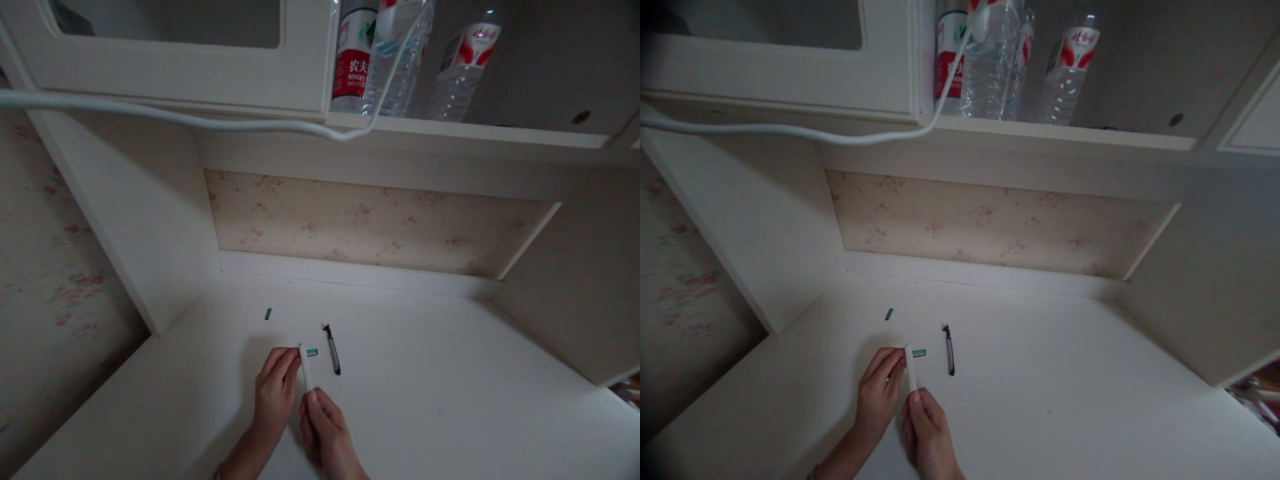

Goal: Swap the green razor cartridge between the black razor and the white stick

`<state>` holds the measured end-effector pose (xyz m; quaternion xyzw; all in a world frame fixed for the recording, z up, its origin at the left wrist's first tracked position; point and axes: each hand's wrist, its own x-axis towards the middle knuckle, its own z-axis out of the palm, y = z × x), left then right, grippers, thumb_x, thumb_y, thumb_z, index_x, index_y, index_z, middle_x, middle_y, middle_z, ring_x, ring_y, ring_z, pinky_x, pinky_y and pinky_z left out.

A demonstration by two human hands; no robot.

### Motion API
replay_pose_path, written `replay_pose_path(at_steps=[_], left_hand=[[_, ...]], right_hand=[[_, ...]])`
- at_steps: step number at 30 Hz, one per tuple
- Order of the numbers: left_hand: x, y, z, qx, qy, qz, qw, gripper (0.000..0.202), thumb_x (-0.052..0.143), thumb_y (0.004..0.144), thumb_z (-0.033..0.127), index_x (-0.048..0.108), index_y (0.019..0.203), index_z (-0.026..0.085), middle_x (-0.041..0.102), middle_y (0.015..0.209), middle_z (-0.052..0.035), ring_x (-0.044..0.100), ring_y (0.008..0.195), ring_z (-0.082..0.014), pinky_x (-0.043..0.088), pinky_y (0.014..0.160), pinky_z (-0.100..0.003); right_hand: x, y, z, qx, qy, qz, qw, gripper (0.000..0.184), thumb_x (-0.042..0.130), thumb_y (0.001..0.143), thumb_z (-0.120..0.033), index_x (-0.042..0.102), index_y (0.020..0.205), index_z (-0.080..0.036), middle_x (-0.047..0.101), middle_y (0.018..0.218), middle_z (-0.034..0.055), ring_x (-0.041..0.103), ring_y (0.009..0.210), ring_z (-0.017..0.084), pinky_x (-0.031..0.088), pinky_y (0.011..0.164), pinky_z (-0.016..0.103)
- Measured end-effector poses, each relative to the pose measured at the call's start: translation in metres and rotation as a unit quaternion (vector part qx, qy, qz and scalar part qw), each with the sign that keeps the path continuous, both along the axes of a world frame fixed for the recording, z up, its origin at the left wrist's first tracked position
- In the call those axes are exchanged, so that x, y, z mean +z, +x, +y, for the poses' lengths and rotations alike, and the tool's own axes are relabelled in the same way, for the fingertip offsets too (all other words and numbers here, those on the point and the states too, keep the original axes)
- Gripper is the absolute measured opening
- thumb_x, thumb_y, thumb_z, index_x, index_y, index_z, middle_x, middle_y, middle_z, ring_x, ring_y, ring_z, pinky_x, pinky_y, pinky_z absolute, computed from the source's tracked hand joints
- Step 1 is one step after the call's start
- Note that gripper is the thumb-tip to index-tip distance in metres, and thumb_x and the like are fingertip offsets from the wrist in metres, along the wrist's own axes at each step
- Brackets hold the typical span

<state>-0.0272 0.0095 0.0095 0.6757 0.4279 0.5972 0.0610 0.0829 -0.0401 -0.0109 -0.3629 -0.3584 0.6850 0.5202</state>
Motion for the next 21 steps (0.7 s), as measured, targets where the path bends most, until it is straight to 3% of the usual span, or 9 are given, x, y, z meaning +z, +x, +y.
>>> replay_pose_path(at_steps=[6,11,16,21], left_hand=[[-0.0004,-0.0004,-0.0009,-0.011,-0.004,-0.014,1.0,0.015,0.051,0.093,0.019,0.065,0.098,0.019,0.062,0.087,-0.0033,0.062,0.081,-0.014,0.052,0.075,-0.022],[-0.0024,-0.0003,-0.0007,-0.007,-0.006,-0.003,1.0,0.015,0.051,0.093,0.019,0.065,0.095,0.018,0.062,0.087,-0.0036,0.062,0.08,-0.0142,0.052,0.073,-0.022],[-0.0017,-0.0002,0.0,-0.017,-0.002,-0.005,1.0,0.015,0.051,0.093,0.019,0.065,0.099,0.019,0.062,0.088,-0.0035,0.062,0.082,-0.0138,0.052,0.075,-0.022],[-0.0012,-0.0002,0.0005,-0.002,-0.005,-0.004,1.0,0.015,0.05,0.094,0.019,0.065,0.093,0.019,0.062,0.085,-0.0029,0.062,0.079,-0.0134,0.052,0.073,-0.021]], right_hand=[[-0.0015,0.0035,0.0022,-0.063,-0.02,0.005,0.998,0.063,0.07,0.067,-0.074,0.036,0.067,-0.021,0.025,0.052,-0.0098,0.014,0.043,0.006,0.009,0.038,0.019],[-0.0023,0.0006,0.0016,-0.008,-0.014,0.005,1.0,0.063,0.067,0.068,-0.076,0.036,0.066,-0.021,0.027,0.05,-0.0096,0.017,0.042,0.006,0.01,0.037,0.019],[-0.0033,0.0031,0.0033,-0.087,-0.032,0.024,0.995,0.063,0.073,0.066,-0.072,0.038,0.068,-0.02,0.027,0.056,-0.0092,0.016,0.044,0.005,0.009,0.038,0.017],[-0.0019,0.0013,-0.0002,0.002,-0.005,-0.016,1.0,0.063,0.065,0.07,-0.077,0.036,0.066,-0.021,0.027,0.049,-0.0102,0.015,0.039,0.005,0.009,0.036,0.019]])
